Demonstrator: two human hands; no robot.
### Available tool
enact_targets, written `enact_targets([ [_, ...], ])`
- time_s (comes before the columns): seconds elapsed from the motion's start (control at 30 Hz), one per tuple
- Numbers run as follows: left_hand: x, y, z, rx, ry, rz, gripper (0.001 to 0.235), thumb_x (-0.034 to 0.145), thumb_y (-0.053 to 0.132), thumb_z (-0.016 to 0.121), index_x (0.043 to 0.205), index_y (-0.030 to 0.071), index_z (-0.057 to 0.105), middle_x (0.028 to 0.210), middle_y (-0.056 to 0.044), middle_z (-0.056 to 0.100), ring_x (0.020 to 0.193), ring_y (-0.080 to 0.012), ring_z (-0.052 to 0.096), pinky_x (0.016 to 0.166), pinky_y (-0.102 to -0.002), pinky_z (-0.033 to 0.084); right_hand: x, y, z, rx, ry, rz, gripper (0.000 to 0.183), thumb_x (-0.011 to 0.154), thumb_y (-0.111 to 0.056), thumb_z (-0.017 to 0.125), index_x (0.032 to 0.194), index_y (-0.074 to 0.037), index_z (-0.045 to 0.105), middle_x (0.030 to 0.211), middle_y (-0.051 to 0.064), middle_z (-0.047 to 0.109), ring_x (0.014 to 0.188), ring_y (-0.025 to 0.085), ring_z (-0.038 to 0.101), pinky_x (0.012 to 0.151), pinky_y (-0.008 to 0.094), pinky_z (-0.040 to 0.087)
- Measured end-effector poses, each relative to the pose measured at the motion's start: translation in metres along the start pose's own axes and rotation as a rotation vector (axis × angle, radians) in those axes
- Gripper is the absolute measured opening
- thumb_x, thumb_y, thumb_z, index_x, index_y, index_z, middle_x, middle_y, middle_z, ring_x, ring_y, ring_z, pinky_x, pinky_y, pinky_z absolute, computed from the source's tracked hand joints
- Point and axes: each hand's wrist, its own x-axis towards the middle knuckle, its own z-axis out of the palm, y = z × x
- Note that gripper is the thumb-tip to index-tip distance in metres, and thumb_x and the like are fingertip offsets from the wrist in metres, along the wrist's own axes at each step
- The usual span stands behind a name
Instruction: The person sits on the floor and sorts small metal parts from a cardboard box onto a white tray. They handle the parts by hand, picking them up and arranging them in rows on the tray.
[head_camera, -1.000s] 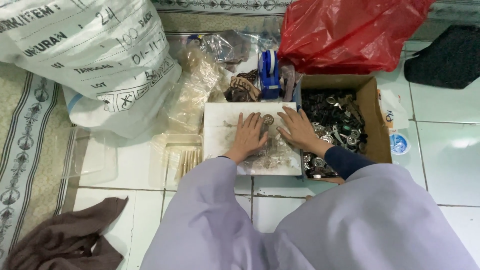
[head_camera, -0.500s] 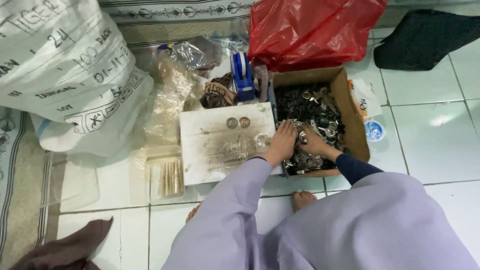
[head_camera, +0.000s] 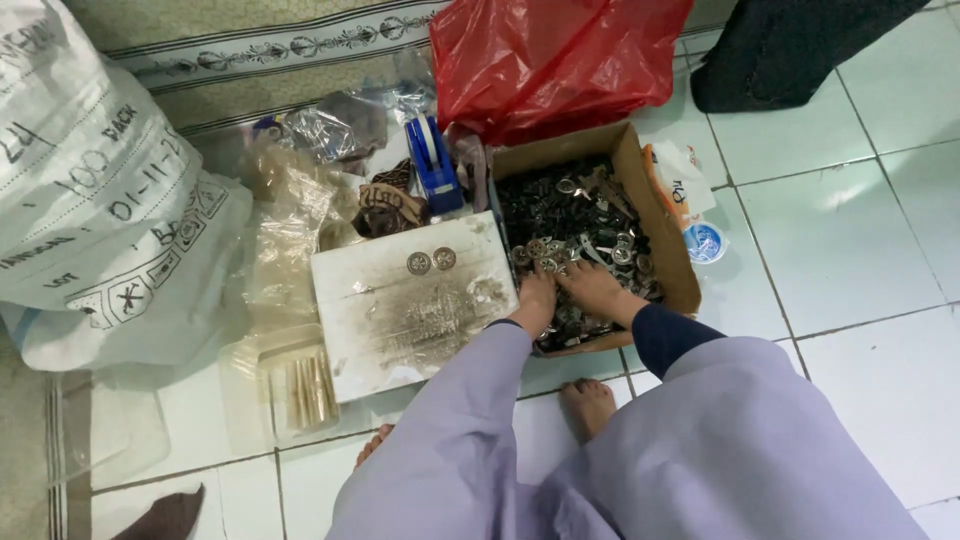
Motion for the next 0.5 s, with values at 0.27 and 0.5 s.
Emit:
enact_targets([
  [0.27, -0.036, -0.001, 0.004, -0.154, 0.491, -0.007, 0.04, 0.087, 0.007, 0.063, 0.126, 0.001, 0.063, 0.106, -0.02, 0.065, 0.081, -0.0334, 0.068, 0.067, -0.046, 0.044, 0.033, 0.018, 0.055, -0.105, 0.029, -0.044, 0.043, 0.098, -0.029, 0.064, 0.138, -0.015, 0.055, 0.125, 0.009, 0.065, 0.115, 0.025, 0.066, 0.088, 0.038, 0.057],
  [0.5, -0.08, -0.017, -0.034, -0.323, 0.661, -0.078, 0.026, 0.083, 0.01, 0.064, 0.108, 0.003, 0.068, 0.096, -0.015, 0.066, 0.081, -0.0318, 0.068, 0.064, -0.041, 0.047, 0.04, 0.041, 0.051, 0.965, -0.005, 0.219, 0.033, 0.101, -0.021, 0.058, 0.123, 0.001, 0.07, 0.109, 0.023, 0.074, 0.101, 0.039, 0.073, 0.082, 0.046, 0.059],
])
